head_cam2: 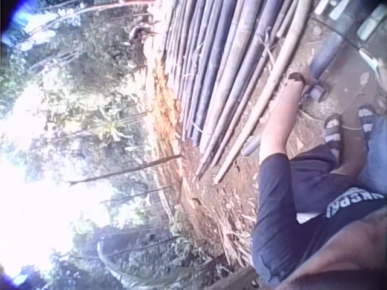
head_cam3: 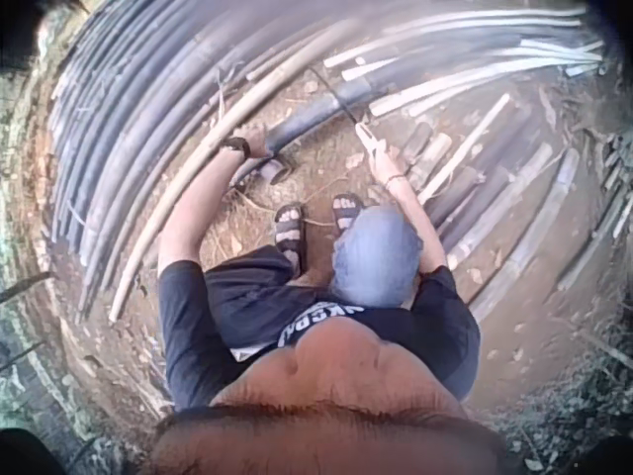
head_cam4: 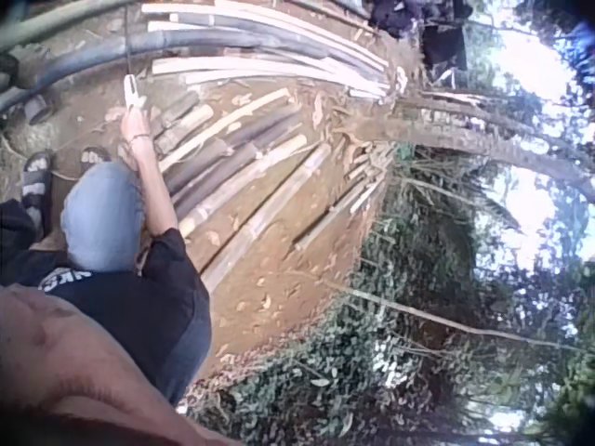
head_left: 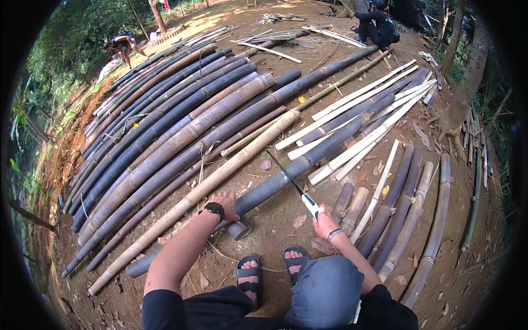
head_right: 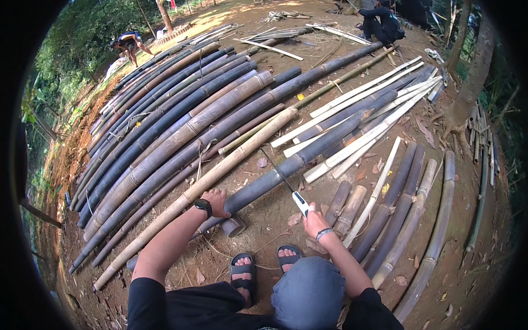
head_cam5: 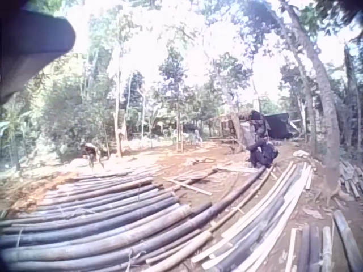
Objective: The person saws a long bamboo pole while sitting on the ground, holding the pole with one hand and using a hand saw with the other.
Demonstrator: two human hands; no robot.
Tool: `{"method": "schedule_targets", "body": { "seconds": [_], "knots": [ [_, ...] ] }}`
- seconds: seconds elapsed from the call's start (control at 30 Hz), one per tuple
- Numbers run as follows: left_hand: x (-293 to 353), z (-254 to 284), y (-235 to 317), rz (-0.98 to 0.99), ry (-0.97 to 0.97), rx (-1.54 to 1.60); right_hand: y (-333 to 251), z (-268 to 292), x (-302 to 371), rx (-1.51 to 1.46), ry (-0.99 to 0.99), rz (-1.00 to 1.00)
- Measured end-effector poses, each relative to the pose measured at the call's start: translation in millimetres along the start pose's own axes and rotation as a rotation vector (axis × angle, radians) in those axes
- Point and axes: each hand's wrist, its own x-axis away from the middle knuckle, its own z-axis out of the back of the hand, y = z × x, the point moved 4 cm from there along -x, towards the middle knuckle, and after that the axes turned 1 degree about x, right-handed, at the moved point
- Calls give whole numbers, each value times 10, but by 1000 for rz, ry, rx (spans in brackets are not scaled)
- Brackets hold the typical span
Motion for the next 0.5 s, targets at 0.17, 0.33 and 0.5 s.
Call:
{"method": "schedule_targets", "body": {
  "seconds": [0.17,0.33,0.5],
  "knots": [
    [-317,-156,572,100,153,125,177,-136,31,-14,21,-1],
    [-669,-293,785,273,276,358,343,-185,73,-23,25,-27],
    [-606,-304,628,285,366,395,104,-114,-30,-26,-74,-41]
  ]
}}
